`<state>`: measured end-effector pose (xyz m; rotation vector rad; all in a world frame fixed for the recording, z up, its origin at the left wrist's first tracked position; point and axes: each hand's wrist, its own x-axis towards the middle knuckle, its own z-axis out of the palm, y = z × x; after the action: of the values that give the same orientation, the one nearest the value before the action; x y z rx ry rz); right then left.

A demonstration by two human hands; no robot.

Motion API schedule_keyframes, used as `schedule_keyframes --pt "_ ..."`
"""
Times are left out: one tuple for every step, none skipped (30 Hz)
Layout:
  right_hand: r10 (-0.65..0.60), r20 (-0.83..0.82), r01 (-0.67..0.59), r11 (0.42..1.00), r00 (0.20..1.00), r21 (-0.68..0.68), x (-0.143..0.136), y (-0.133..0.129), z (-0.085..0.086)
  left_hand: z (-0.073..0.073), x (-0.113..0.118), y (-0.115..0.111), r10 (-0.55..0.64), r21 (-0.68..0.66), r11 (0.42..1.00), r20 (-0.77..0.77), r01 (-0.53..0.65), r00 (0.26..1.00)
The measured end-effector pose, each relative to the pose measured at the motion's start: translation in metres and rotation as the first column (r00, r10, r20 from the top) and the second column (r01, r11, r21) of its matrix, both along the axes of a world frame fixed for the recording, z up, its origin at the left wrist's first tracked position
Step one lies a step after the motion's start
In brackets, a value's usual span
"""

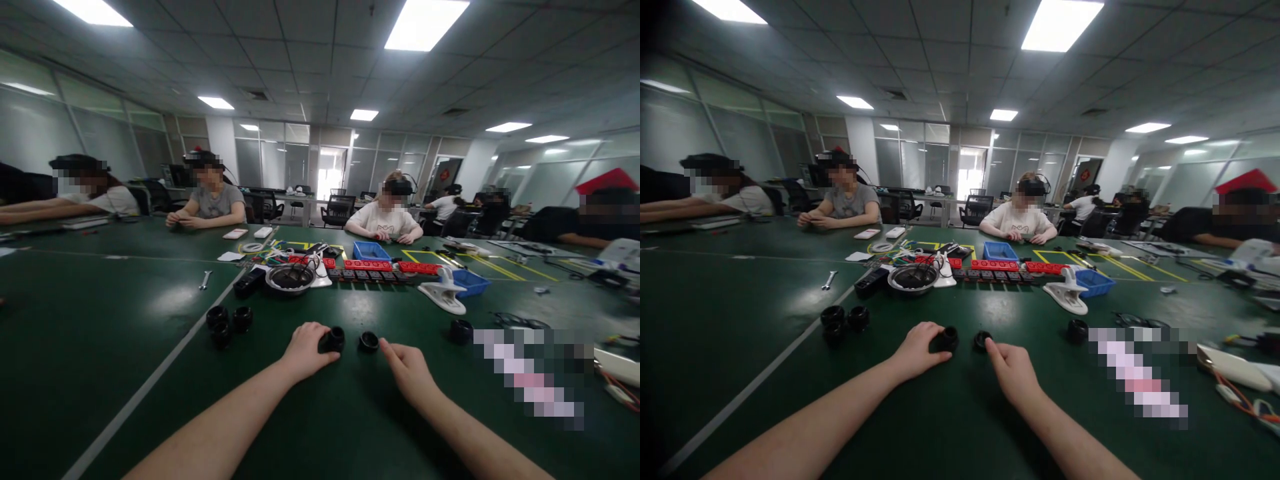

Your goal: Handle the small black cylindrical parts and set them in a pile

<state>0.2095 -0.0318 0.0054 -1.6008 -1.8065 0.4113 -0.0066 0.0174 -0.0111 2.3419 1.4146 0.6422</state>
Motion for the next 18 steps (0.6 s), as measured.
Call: schedule_keyframes --pt "0.008 0.007 -0.007 1.000 1.000 -0.023 -0.007 -0.003 -0.004 0.000 0.000 0.000 -0.001 0.002 1.000 0.001 0.001 1.000" --pt "0.014 0.015 -0.014 0.999 1.000 -0.042 -0.014 -0.006 -0.007 0.000 -0.001 -0.001 -0.004 0.004 1.000 0.002 0.004 1.000" --pt "0.019 0.026 -0.018 0.998 0.999 -0.053 -0.020 -0.008 -0.009 0.000 -0.001 -0.001 -0.007 0.006 1.000 0.003 0.007 1.000" --pt "0.022 0.040 -0.019 0.998 0.999 -0.061 -0.025 -0.009 -0.009 0.000 -0.002 -0.001 -0.012 0.008 1.000 0.004 0.012 1.000" --pt "0.021 0.059 -0.017 0.997 0.998 -0.069 -0.029 -0.010 -0.009 0.000 -0.003 -0.002 -0.018 0.009 1.000 0.004 0.018 1.000" --pt "0.017 0.082 -0.010 0.997 0.997 -0.080 -0.032 -0.010 -0.008 0.000 -0.005 -0.002 -0.027 0.009 1.000 0.003 0.027 1.000" --pt "0.010 0.109 0.000 0.996 0.994 -0.094 -0.035 -0.010 -0.007 0.001 -0.006 -0.002 -0.039 0.008 0.999 0.002 0.039 0.999" --pt "0.002 0.137 0.013 0.994 0.991 -0.107 -0.038 -0.009 -0.006 0.002 -0.008 -0.002 -0.055 0.005 0.998 0.000 0.055 0.998" --pt "-0.008 0.166 0.028 0.993 0.986 -0.119 -0.041 -0.009 -0.004 0.003 -0.010 -0.002 -0.077 0.002 0.997 -0.003 0.077 0.997" --pt "-0.018 0.193 0.043 0.991 0.981 -0.127 -0.044 -0.008 -0.004 0.004 -0.011 -0.002 -0.103 -0.003 0.995 -0.008 0.103 0.995" --pt "-0.025 0.217 0.055 0.990 0.976 -0.132 -0.048 -0.007 -0.003 0.006 -0.013 -0.002 -0.132 -0.007 0.991 -0.015 0.132 0.991" --pt "-0.030 0.237 0.063 0.989 0.971 -0.134 -0.053 -0.006 -0.002 0.007 -0.014 -0.001 -0.161 -0.011 0.987 -0.022 0.161 0.987" --pt "-0.032 0.255 0.068 0.989 0.966 -0.135 -0.057 -0.005 -0.002 0.008 -0.015 -0.001 -0.187 -0.013 0.982 -0.030 0.186 0.982" --pt "-0.033 0.271 0.072 0.988 0.962 -0.135 -0.061 -0.005 -0.002 0.009 -0.016 -0.001 -0.207 -0.016 0.978 -0.036 0.207 0.978" --pt "-0.033 0.286 0.074 0.988 0.958 -0.133 -0.064 -0.006 -0.001 0.009 -0.016 0.000 -0.221 -0.018 0.975 -0.041 0.221 0.974" --pt "-0.034 0.301 0.077 0.988 0.953 -0.131 -0.065 -0.009 -0.001 0.009 -0.016 0.000 -0.229 -0.020 0.973 -0.045 0.228 0.973" --pt "-0.036 0.314 0.081 0.988 0.949 -0.131 -0.064 -0.012 0.000 0.009 -0.016 0.001 -0.228 -0.021 0.974 -0.047 0.227 0.972" --pt "-0.037 0.326 0.085 0.987 0.945 -0.135 -0.061 -0.017 0.001 0.008 -0.016 0.001 -0.219 -0.023 0.976 -0.050 0.218 0.974"
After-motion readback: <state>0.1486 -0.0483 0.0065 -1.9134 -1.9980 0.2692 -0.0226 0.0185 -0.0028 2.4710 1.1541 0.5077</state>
